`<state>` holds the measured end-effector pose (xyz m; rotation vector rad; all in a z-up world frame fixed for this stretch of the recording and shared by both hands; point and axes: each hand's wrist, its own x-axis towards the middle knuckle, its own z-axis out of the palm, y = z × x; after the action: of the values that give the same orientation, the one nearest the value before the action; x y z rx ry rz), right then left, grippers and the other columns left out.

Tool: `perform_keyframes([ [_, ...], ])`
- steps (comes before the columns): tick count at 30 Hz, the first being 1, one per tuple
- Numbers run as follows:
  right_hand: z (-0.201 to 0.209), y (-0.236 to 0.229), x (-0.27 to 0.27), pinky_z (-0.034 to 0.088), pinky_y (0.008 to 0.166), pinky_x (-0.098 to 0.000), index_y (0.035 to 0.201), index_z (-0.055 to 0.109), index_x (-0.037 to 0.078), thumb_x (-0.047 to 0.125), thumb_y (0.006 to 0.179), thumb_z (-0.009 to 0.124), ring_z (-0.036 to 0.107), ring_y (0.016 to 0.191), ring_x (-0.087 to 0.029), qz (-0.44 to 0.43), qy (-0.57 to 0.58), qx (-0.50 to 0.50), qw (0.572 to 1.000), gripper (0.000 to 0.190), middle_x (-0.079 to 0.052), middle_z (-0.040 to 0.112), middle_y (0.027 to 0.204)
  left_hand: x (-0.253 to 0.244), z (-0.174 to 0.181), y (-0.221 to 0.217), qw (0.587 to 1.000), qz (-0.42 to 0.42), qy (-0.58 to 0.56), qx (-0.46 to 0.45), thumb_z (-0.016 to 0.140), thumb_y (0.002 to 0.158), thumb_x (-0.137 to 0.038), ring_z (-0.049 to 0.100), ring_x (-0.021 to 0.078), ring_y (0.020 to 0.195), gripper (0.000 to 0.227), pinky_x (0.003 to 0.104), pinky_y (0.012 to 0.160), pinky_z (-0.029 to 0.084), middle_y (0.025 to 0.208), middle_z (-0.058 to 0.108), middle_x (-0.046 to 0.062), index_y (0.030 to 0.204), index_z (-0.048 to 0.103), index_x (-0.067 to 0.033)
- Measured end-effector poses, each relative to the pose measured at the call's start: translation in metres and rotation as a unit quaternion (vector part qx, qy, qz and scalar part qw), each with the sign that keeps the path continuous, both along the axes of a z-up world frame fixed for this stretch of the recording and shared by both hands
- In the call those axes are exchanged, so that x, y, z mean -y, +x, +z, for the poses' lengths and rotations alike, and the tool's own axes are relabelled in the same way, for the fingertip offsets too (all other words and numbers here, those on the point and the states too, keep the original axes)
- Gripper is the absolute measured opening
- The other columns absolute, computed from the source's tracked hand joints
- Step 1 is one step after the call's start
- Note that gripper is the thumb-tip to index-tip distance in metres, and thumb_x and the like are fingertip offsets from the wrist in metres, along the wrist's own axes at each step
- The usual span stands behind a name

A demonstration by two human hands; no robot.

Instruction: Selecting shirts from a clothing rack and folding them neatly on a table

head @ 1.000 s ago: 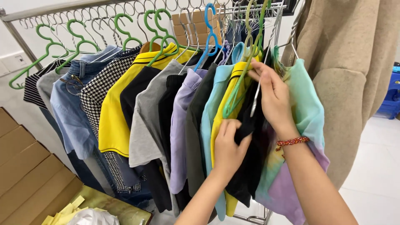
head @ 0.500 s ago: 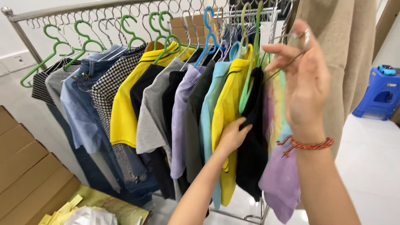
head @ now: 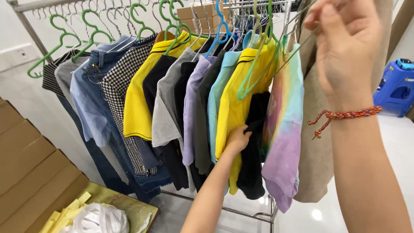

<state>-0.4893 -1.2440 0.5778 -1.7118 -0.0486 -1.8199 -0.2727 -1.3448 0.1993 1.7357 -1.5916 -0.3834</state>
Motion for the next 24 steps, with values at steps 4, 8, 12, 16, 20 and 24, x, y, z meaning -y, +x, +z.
perform_keyframes([
  [4, -0.029, 0.016, -0.015, 0.054, 0.095, -0.0366, 0.157, 0.05, 0.006, 0.003, 0.127, 0.059, 0.06, 0.102, -0.026, -0.038, -0.065, -0.044, 0.996, 0.031, -0.018, 0.056, 0.109, -0.009, 0.026, -0.001, 0.983, -0.018, -0.046, -0.177, 0.061, 0.098, -0.038, 0.054, 0.0287, 0.146, 0.06, 0.037, 0.124, 0.036, 0.152, 0.061, 0.017, 0.145, 0.061, -0.0021],
  [8, -0.061, 0.031, -0.04, 0.052, 0.101, -0.0278, 0.145, 0.061, 0.002, 0.007, 0.117, 0.059, 0.065, 0.108, -0.015, -0.147, -0.007, -0.112, 0.983, 0.029, -0.009, 0.067, 0.113, -0.077, 0.114, -0.01, 0.927, -0.058, -0.041, -0.367, 0.069, 0.095, -0.041, 0.054, 0.0123, 0.113, 0.04, 0.027, 0.098, 0.038, 0.121, 0.062, 0.002, 0.12, 0.064, -0.0102],
  [12, -0.103, 0.04, -0.035, 0.044, 0.117, -0.0461, 0.141, 0.066, 0.001, 0.005, 0.109, 0.065, 0.06, 0.135, -0.033, -0.205, -0.056, -0.147, 0.966, 0.032, -0.021, 0.065, 0.135, -0.067, 0.085, 0.0, 0.88, -0.122, -0.105, -0.448, 0.08, 0.101, -0.042, 0.07, 0.012, 0.107, 0.048, 0.033, 0.097, 0.059, 0.114, 0.08, 0.006, 0.131, 0.076, -0.0054],
  [16, -0.14, 0.039, -0.049, 0.035, 0.124, -0.0552, 0.149, 0.059, 0.0, 0.008, 0.108, 0.067, 0.046, 0.148, -0.043, -0.235, -0.013, -0.174, 0.956, 0.043, -0.027, 0.049, 0.153, -0.135, 0.144, -0.017, 0.837, -0.15, -0.146, -0.505, 0.067, 0.109, -0.04, 0.066, 0.0127, 0.12, 0.042, 0.037, 0.108, 0.054, 0.126, 0.077, 0.006, 0.134, 0.075, -0.0078],
  [20, -0.172, 0.043, -0.073, 0.033, 0.124, -0.0601, 0.16, 0.046, 0.0, 0.006, 0.108, 0.065, 0.035, 0.154, -0.046, -0.226, 0.091, -0.157, 0.957, 0.055, -0.029, 0.031, 0.165, -0.156, 0.125, 0.0, 0.822, -0.167, -0.146, -0.524, 0.067, 0.111, -0.033, 0.07, 0.0103, 0.107, 0.038, 0.033, 0.1, 0.059, 0.117, 0.078, 0.006, 0.136, 0.072, -0.0057],
  [24, -0.203, 0.049, -0.101, 0.055, 0.09, -0.0338, 0.142, 0.061, 0.004, 0.021, 0.113, 0.069, 0.058, 0.108, -0.019, -0.222, 0.145, -0.137, 0.954, 0.034, -0.009, 0.047, 0.133, -0.189, 0.092, 0.026, 0.784, -0.235, -0.125, -0.561, 0.062, 0.114, -0.025, 0.076, 0.0125, 0.099, 0.038, 0.031, 0.09, 0.064, 0.114, 0.079, 0.009, 0.145, 0.061, -0.0032],
])
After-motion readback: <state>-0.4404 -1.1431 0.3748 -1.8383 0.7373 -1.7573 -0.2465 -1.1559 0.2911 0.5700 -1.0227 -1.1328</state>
